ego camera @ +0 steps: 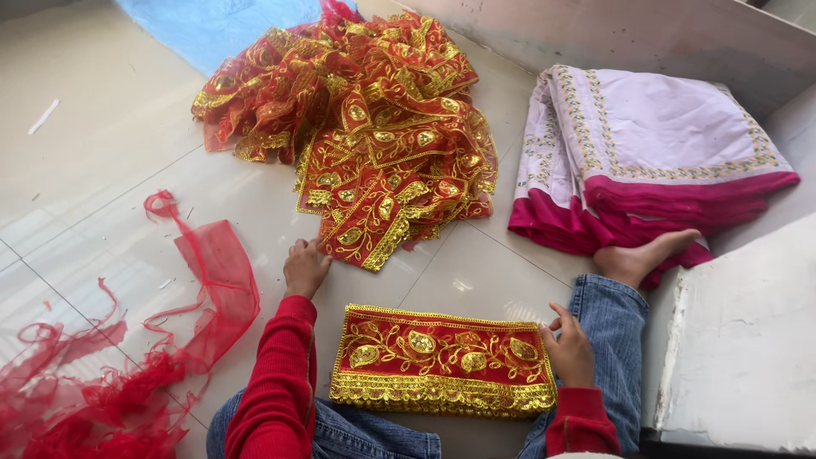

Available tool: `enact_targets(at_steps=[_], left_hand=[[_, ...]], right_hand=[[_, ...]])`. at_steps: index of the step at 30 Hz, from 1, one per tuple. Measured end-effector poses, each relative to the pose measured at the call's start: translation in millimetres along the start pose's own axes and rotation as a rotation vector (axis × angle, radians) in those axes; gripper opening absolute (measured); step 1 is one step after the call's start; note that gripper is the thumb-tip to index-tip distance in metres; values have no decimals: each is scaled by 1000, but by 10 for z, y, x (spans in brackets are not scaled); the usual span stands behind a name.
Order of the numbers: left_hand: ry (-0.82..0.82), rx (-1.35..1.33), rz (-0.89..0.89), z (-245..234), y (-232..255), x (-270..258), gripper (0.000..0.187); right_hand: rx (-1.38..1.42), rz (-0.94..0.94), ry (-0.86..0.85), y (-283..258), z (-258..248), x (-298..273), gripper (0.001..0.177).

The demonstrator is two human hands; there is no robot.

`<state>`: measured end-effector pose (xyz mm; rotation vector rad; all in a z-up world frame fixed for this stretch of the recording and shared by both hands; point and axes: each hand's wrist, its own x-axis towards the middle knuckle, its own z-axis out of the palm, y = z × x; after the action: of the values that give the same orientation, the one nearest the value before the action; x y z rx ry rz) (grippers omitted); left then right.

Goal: The person picks up, smooths, and folds several pieces of red and gold decorated cloth and one white cloth on the floor.

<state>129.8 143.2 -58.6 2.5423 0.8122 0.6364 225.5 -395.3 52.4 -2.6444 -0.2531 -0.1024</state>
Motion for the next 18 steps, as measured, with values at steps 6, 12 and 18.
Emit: enact_targets(at_steps=[6, 12, 18], left_hand=[[9, 27, 44, 151, -50, 59, 15], [-18, 127, 16, -13, 124, -10, 49], [-122, 388, 59, 112, 189, 7, 18]], right_hand=[[-4, -25, -5, -76, 29, 9, 52], [-7, -43, -10, -42, 49, 0, 49], [-38, -30, -21, 15, 100, 22, 48]])
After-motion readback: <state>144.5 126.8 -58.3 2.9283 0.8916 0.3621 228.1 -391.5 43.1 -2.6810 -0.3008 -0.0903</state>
